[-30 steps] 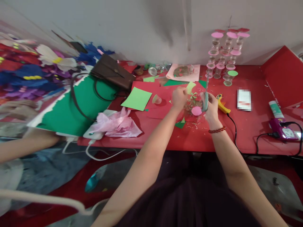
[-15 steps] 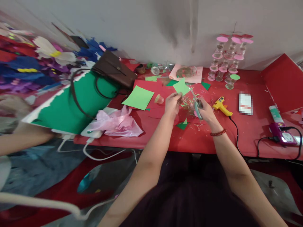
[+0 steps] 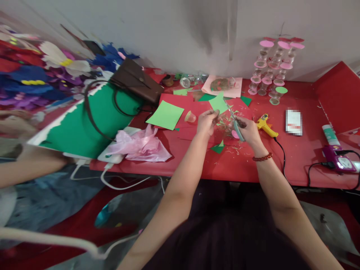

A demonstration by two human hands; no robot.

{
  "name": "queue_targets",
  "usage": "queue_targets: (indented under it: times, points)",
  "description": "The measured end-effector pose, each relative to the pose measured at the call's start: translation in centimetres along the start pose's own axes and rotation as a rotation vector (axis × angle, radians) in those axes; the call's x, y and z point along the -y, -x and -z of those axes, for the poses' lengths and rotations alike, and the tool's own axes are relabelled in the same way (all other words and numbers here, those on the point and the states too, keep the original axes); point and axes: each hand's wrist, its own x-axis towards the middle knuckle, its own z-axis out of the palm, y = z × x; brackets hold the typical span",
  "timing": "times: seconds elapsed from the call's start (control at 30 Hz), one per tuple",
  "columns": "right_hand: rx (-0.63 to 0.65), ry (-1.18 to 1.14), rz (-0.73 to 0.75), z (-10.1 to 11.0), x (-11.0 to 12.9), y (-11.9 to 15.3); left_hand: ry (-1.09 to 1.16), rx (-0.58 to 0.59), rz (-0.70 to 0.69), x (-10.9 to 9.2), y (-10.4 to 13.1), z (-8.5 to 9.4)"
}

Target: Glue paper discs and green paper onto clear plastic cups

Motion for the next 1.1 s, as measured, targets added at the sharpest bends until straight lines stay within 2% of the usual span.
queue_targets:
  times: [0.13, 0.33, 0.47, 0.6, 0.8, 1.1]
  points:
    - [-0.057, 0.055, 0.042, 0.0, -0.2, 0.0, 0.021, -0.004, 0.019, -0.1, 0.2, -0.2]
    - [-0.018, 0.000, 0.015, -0.1, -0.2, -0.2, 0.048, 0.006, 0.005, -0.2, 0.4, -0.2]
    - [0.005, -0.019, -0.003, -0.1, -0.1, -0.3, 0.042, 0.052, 0.018, -0.1, 0.6, -0.1]
    - [-0.021, -0.007, 0.021, -0.1, -0.1, -0.3, 0.018, 0.103, 0.056, 0.0, 0.7, 0.0]
    - [0.017, -0.037, 0.059, -0.1, -0.5, -0.3, 0.009, 0.092, 0.075, 0.1, 0.5, 0.1]
    - [-0.094, 0.128, 0.029, -0.3, -1.3, -0.5, -0.052, 0.078, 0.082, 0.7, 0.0, 0.3]
